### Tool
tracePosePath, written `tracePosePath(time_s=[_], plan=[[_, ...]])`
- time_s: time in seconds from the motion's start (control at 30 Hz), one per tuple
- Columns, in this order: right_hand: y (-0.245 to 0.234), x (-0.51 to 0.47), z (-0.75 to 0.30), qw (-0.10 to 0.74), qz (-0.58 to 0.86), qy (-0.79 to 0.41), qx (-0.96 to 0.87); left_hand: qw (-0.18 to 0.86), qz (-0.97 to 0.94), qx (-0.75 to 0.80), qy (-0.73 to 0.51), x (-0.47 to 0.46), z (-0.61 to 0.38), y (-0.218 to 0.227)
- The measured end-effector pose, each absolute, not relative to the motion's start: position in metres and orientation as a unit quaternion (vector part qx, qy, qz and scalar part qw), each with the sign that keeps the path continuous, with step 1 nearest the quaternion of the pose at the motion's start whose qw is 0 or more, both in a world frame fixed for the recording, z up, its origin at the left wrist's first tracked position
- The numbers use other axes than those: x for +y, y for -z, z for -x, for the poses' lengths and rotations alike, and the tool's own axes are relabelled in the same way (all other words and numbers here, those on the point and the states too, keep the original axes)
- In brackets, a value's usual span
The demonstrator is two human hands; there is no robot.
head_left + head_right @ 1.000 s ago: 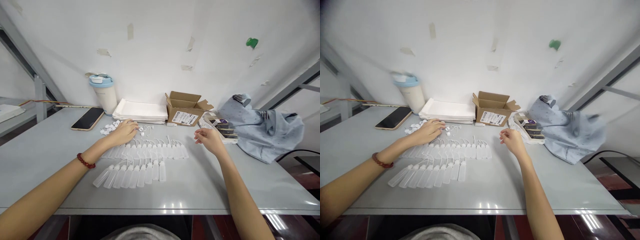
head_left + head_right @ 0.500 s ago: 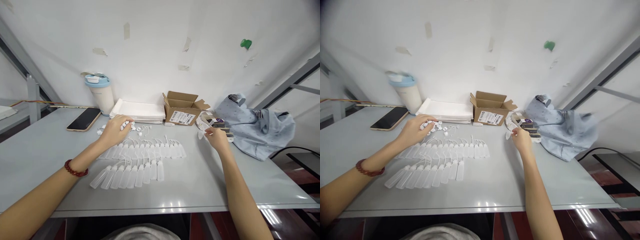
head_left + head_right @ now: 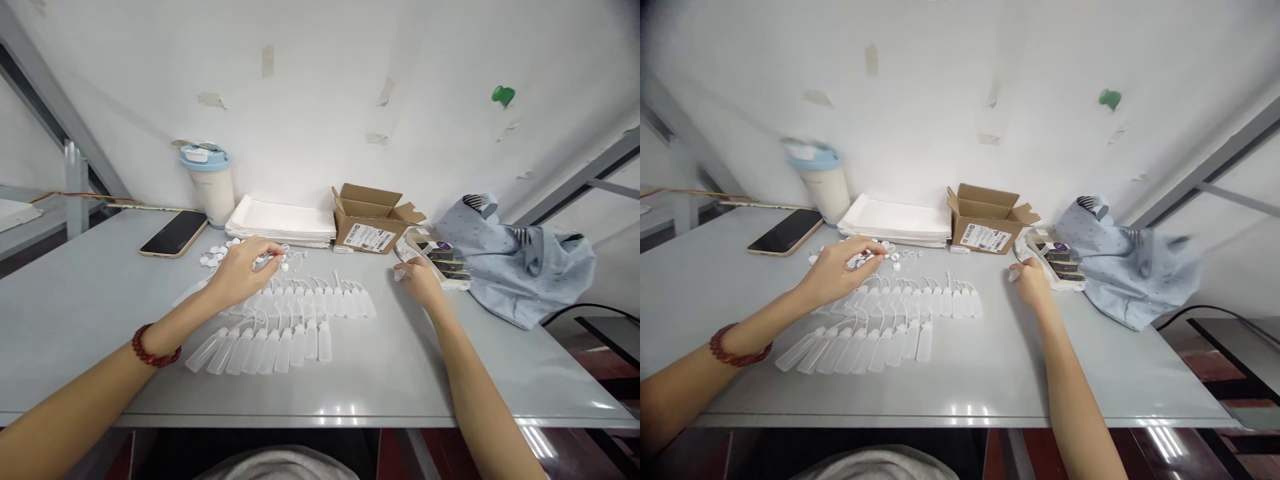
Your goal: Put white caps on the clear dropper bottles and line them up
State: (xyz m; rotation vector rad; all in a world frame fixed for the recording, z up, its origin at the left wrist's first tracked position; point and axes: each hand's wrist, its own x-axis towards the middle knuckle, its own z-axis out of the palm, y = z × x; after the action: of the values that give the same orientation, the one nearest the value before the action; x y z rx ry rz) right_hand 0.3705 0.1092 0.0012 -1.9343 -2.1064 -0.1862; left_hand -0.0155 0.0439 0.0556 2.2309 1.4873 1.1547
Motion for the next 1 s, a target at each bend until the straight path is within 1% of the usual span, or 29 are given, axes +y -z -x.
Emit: tracePosePath(time_s=[0.2, 0.33, 0.47, 0.53, 0.6, 0.67, 0.77, 0.87, 1.0], plan=[[-0.002, 0.107, -0.366, 0.161, 0.654, 0.056, -0.737, 0.162, -0.751, 0.500, -0.399, 0.039, 0.013, -0.058], [-0.012, 0.101, -0.353, 0.204, 0.638, 0.061, -0.740, 0.202, -0.738, 0.502, -0.404, 0.038, 0.011, -0.058], [-0.027, 0.082, -0.318, 0.272, 0.592, 0.060, -0.756, 0.251, -0.734, 0.486, -0.402, 0.032, 0.004, -0.059], [-0.033, 0.068, -0.294, 0.355, 0.511, 0.032, -0.782, 0.275, -0.732, 0.479, -0.399, 0.028, -0.001, -0.060], [-0.036, 0.054, -0.271, 0.388, 0.444, 0.008, -0.808, 0.299, -0.727, 0.472, -0.399, 0.024, -0.005, -0.061], [-0.036, 0.042, -0.252, 0.394, 0.398, -0.015, -0.828, 0.315, -0.725, 0.462, -0.401, 0.021, -0.009, -0.062], [-0.031, 0.032, -0.237, 0.394, 0.362, -0.034, -0.844, 0.310, -0.729, 0.452, -0.411, 0.018, -0.012, -0.063], [-0.027, 0.029, -0.234, 0.394, 0.347, -0.038, -0.850, 0.298, -0.728, 0.452, -0.422, 0.017, -0.013, -0.061], [-0.025, 0.030, -0.235, 0.396, 0.350, -0.045, -0.848, 0.305, -0.713, 0.450, -0.443, 0.017, -0.012, -0.059]])
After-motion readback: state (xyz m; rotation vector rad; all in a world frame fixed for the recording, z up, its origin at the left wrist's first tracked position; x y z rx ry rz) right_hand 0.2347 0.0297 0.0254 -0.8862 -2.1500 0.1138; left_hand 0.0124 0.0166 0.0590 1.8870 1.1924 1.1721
